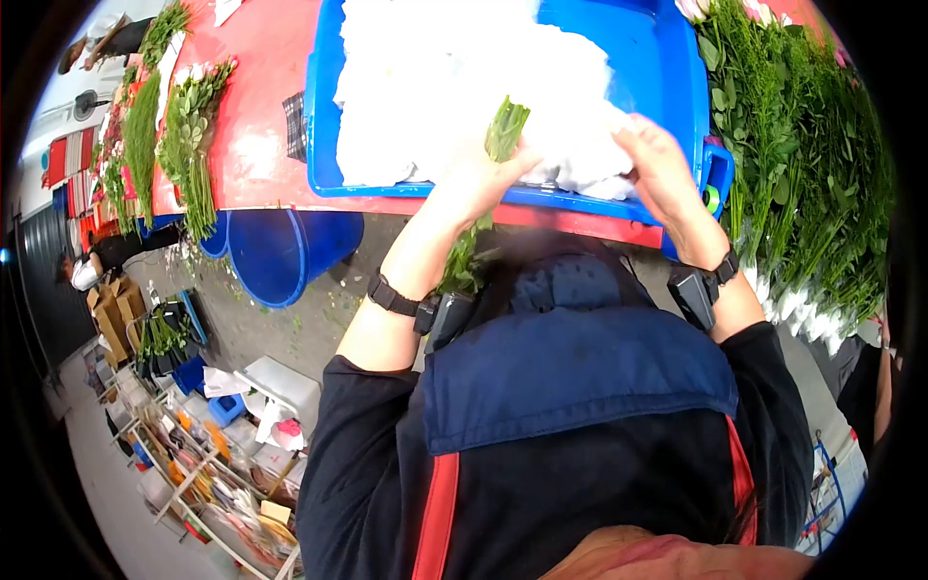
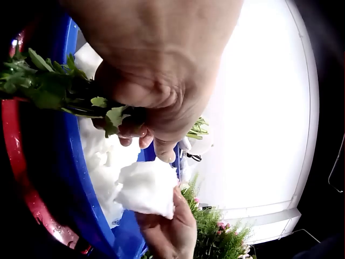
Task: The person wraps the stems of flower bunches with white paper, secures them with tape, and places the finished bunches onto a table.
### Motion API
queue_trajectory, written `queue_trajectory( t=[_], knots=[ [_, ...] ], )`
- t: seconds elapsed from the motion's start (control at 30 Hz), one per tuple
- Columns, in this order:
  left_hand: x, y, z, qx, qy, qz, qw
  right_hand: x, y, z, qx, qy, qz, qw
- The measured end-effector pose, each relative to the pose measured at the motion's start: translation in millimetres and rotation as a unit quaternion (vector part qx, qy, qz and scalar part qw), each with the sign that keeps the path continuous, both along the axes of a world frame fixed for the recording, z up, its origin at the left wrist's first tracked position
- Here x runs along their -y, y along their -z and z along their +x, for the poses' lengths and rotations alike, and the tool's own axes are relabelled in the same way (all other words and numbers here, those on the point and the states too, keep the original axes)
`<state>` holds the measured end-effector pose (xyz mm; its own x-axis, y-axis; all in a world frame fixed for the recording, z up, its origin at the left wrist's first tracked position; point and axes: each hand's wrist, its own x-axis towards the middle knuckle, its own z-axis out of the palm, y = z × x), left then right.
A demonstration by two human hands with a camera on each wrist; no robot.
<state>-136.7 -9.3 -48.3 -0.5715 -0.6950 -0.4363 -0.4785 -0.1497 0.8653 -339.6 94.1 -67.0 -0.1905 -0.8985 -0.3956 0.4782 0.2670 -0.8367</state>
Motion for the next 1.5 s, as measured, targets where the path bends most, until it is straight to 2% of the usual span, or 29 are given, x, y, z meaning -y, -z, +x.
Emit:
queue_trajectory(
  t=[0.07, 0.1, 0.17, 0.2, 0.23, 0.27, 0.3, 0.33, 0.4, 0.43, 0.5, 0.53, 0.57, 0.63, 0.67, 0.7, 0.77, 0.87, 1.0, 1.07, 1.1, 1.17, 1.2, 1.3, 1.37, 1.4, 1.43, 1.47, 1.5],
  knots=[
    [-0.9, -18.7, -1.0, 0.064, 0.029, 0.055, 0.996, 4.7, -13.1, -7.5, -0.097, 0.055, -0.07, 0.991],
    [-1.3, -17.5, -0.4, 0.086, 0.043, 0.05, 0.994, 7.3, -25.8, -6.1, -0.204, 0.059, -0.09, 0.973],
    [-4.2, -9.3, -1.2, 0.128, 0.072, 0.037, 0.988, 3.7, -37.5, 11.8, -0.418, 0.011, -0.145, 0.897],
    [-8.8, -1.6, -2.5, 0.055, 0.045, -0.022, 0.997, 5.4, -42.2, 20.5, -0.517, -0.012, -0.17, 0.839],
    [-15.5, 7.1, -4.5, -0.019, 0.019, -0.082, 0.996, 10.7, -43.5, 29.4, -0.53, -0.088, -0.239, 0.809],
    [-18.6, 12.3, -4.7, -0.092, -0.006, -0.14, 0.986, 15.3, -39.2, 44.3, -0.593, -0.079, -0.301, 0.743],
    [-10.4, -0.6, -2.5, 0.045, 0.028, 0.013, 0.998, 14.3, -35.9, 46.3, -0.576, -0.091, -0.278, 0.764],
    [-12.1, 2.8, -4.2, -0.002, 0.013, -0.058, 0.998, 16.0, -34.4, 45.9, -0.558, -0.105, -0.257, 0.782],
    [-23.9, 5.0, -7.4, -0.093, -0.014, -0.194, 0.976, 25.5, -30.9, 41.1, -0.53, -0.059, -0.232, 0.814],
    [-23.4, -9.4, -5.6, 0.07, 0.063, -0.15, 0.984, 28.9, -28.6, 39.1, -0.515, -0.036, -0.216, 0.829],
    [-22.5, -11.0, -3.4, 0.012, 0.059, -0.017, 0.998, 31.8, -14.6, 41.0, -0.344, -0.083, -0.138, 0.925],
    [-20.0, -12.1, -3.2, -0.018, 0.057, 0.046, 0.997, 34.2, -5.9, 41.8, -0.254, -0.105, -0.098, 0.956],
    [-17.6, -15.7, 0.7, -0.087, 0.04, 0.093, 0.991, 35.6, 2.2, 41.0, -0.275, -0.087, -0.149, 0.946],
    [-15.6, -9.2, 9.1, -0.167, -0.055, 0.243, 0.954, 31.8, -3.5, 46.6, -0.076, -0.082, -0.084, 0.99],
    [-15.1, -6.7, 11.9, -0.205, -0.103, 0.315, 0.921, 29.6, -7.4, 50.5, 0.025, -0.079, -0.05, 0.995],
    [-15.4, -6.5, 10.6, -0.181, -0.101, 0.312, 0.927, 29.3, -11.1, 55.7, 0.046, -0.076, -0.048, 0.995],
    [-16.9, -10.9, 5.8, -0.208, -0.106, 0.315, 0.92, 31.8, -18.3, 68.0, 0.087, -0.07, -0.044, 0.993],
    [-17.0, -18.9, 2.7, -0.231, -0.132, 0.292, 0.919, 38.2, -18.9, 82.9, 0.109, -0.047, -0.117, 0.986],
    [-12.3, -12.6, 13.1, -0.255, -0.12, 0.316, 0.906, 37.6, -13.3, 86.7, 0.08, -0.019, -0.028, 0.996],
    [-10.9, 2.4, 24.7, -0.288, -0.049, 0.313, 0.904, 40.5, -21.5, 83.0, 0.102, -0.029, 0.037, 0.994],
    [-9.3, 6.3, 28.8, -0.302, -0.013, 0.31, 0.901, 42.6, -14.4, 87.1, 0.1, -0.017, 0.017, 0.995],
    [-12.4, 6.4, 28.8, -0.273, -0.065, 0.296, 0.913, 46.4, 6.9, 97.2, 0.097, 0.009, -0.021, 0.995],
    [-12.5, 6.1, 29.0, -0.258, -0.09, 0.288, 0.918, 50.3, 5.8, 97.4, 0.102, -0.014, -0.025, 0.994],
    [-1.8, -0.8, 39.6, -0.207, -0.077, 0.075, 0.973, 64.7, -6.9, 94.0, 0.115, -0.092, -0.049, 0.988],
    [13.7, -27.4, 51.0, -0.107, -0.111, 0.076, 0.985, 75.6, -17.9, 85.6, 0.118, -0.159, -0.083, 0.977],
    [21.2, -36.8, 58.9, -0.057, -0.128, 0.075, 0.987, 83.1, -16.1, 83.2, 0.011, -0.109, -0.089, 0.99],
    [32.4, -26.7, 67.4, -0.074, -0.156, 0.038, 0.984, 92.6, -13.4, 79.5, -0.097, -0.058, -0.093, 0.989],
    [40.4, -22.3, 77.9, -0.048, -0.185, 0.048, 0.98, 101.5, -10.2, 74.1, -0.203, -0.005, -0.097, 0.974],
    [49.3, -27.7, 85.9, -0.025, -0.167, 0.019, 0.985, 109.0, -8.0, 65.5, -0.337, -0.053, -0.071, 0.937]
  ],
)
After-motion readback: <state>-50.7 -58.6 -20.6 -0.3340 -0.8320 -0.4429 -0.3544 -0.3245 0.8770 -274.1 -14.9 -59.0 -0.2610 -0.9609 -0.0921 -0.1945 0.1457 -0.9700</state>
